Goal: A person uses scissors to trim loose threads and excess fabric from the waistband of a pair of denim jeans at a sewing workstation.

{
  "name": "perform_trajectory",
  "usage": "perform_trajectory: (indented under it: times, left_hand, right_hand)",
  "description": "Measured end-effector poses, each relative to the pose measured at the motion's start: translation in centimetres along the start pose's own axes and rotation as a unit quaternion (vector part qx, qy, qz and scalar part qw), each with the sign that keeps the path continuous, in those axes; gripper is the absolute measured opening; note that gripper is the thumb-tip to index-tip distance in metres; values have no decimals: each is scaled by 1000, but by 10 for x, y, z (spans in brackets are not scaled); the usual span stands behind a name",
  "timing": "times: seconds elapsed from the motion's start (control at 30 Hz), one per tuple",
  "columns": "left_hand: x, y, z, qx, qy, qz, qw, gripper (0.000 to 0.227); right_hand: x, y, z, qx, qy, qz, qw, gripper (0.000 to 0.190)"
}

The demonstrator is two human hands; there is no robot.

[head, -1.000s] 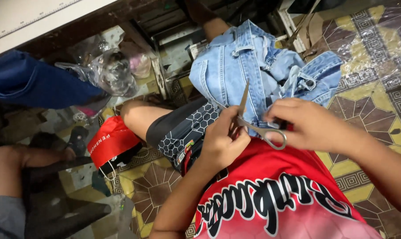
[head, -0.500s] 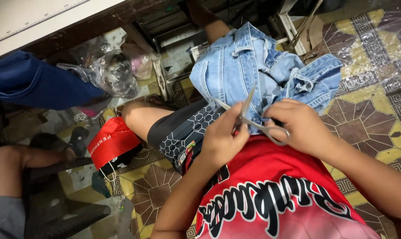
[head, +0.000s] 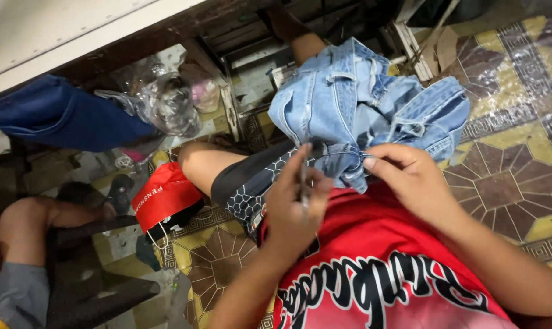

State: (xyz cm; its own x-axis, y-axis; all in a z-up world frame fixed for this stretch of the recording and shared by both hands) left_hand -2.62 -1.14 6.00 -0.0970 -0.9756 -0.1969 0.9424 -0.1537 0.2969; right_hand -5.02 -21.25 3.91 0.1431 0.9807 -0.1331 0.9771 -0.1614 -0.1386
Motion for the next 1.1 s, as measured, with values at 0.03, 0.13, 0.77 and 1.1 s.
perform_trajectory:
  times: [0.03, 0.13, 0.77, 1.1]
  left_hand:
    - [4, 3, -6, 2, 1, 3, 1000, 55]
    - [2, -5, -8, 102, -18, 57, 993, 42]
    - [30, 8, -48, -169, -227, -52, 958, 34]
    - [17, 28, -1, 94, 10, -167, 981, 24]
  right_hand:
    - [5, 2, -5, -3, 0, -3, 1000, 14]
    - [15, -1, -13, -1, 13, 12, 1000, 12]
    - [15, 10, -37, -201, -127, -4, 971, 5]
    - [8, 12, -42, -9, -213, -101, 972, 16]
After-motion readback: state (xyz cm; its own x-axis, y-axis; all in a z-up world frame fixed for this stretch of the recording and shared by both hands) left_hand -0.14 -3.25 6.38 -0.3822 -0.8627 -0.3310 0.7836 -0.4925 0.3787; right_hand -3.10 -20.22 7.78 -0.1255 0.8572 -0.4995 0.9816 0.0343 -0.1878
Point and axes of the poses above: each hand's wrist, its own y-axis towards the middle knuckle, its own x-axis out of the palm, z = x × y, the point moved 5 cm from there along y, towards the middle knuckle, and after that the axes turned 1 degree about x, right-handed, at the moved point
